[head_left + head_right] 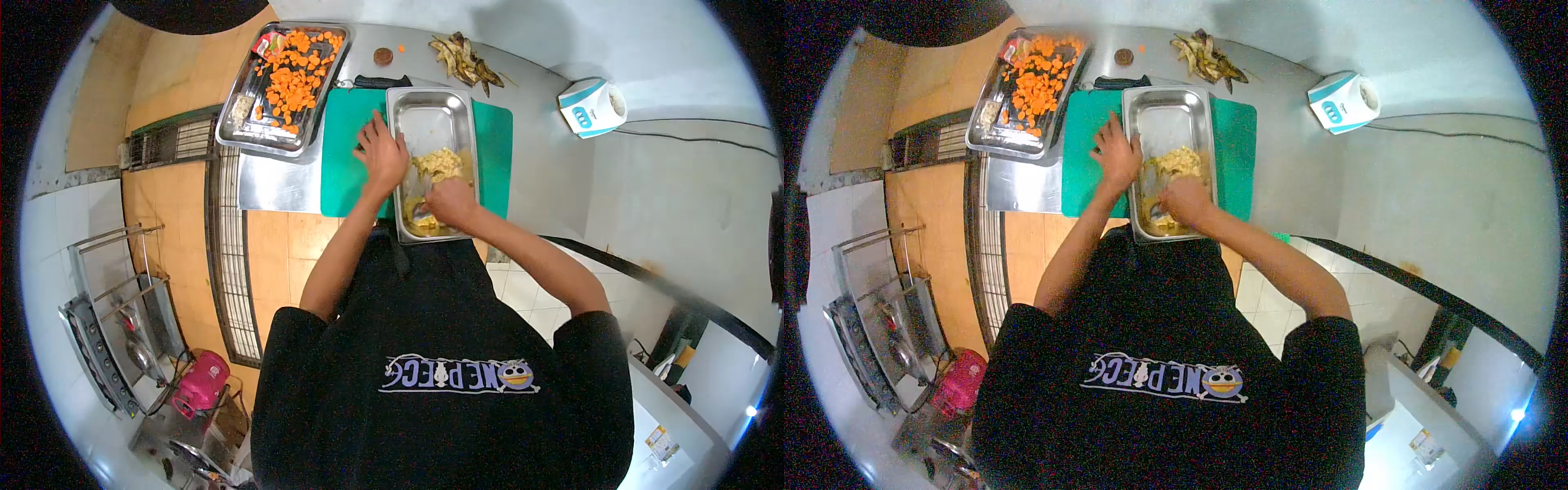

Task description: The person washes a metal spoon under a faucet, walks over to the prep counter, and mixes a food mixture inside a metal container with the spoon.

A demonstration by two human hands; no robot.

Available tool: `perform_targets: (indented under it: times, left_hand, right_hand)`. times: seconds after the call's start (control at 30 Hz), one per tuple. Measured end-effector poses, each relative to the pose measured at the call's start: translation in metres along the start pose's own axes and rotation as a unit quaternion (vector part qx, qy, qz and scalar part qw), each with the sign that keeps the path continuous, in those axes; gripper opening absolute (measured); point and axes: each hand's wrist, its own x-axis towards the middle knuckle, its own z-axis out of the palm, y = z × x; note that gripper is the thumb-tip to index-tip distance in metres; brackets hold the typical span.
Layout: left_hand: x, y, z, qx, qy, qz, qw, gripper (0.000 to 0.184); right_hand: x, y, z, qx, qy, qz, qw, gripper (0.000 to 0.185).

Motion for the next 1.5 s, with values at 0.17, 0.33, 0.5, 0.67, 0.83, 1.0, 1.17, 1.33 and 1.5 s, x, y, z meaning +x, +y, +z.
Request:
perform_targets:
  times: [0.17, 0.33, 0.5, 0.67, 0.83, 1.0, 1.17, 1.33, 1.5]
  left_hand:
    - [-0.003, -0.007, 0.008, 0.002, 0.056, 0.071, 0.996, 0.059]
    - [0.001, -0.008, 0.013, -0.035, 0.062, 0.048, 0.996, 0.048]
    - [-0.002, -0.009, 0.005, -0.066, 0.052, 0.036, 0.996, 0.043]
    - [0.000, -0.010, 0.009, -0.077, 0.067, 0.044, 0.994, 0.039]
    - [-0.002, -0.006, -0.001, -0.085, 0.065, 0.040, 0.993, 0.038]
    - [0.001, -0.012, 0.013, -0.086, 0.095, 0.046, 0.991, 0.038]
    - [-0.005, -0.010, 0.002, -0.088, 0.073, 0.045, 0.992, 0.038]
    - [0.000, -0.011, 0.010, -0.082, 0.092, 0.044, 0.991, 0.037]
    - [-0.001, -0.008, 0.001, -0.071, 0.080, 0.040, 0.993, 0.036]
  right_hand:
    - [0.024, 0.016, -0.011, -0.007, 0.040, 0.031, 0.999, 0.027]
    - [0.009, -0.003, 0.002, -0.013, 0.011, -0.006, 1.000, 0.026]
    - [0.029, 0.027, -0.007, 0.008, 0.088, 0.058, 0.994, 0.040]
    - [0.027, 0.006, 0.002, -0.003, 0.063, 0.028, 0.998, 0.040]
    - [0.037, 0.043, -0.025, -0.021, 0.010, 0.074, 0.997, 0.042]
    - [0.043, 0.020, -0.031, -0.004, -0.049, 0.068, 0.996, 0.043]
    - [0.043, 0.030, -0.034, 0.007, -0.061, 0.099, 0.993, 0.038]
    - [0.054, 0.008, -0.023, -0.036, -0.032, 0.052, 0.997, 0.033]
    - [0.047, 0.025, -0.055, -0.041, -0.062, 0.095, 0.993, 0.016]
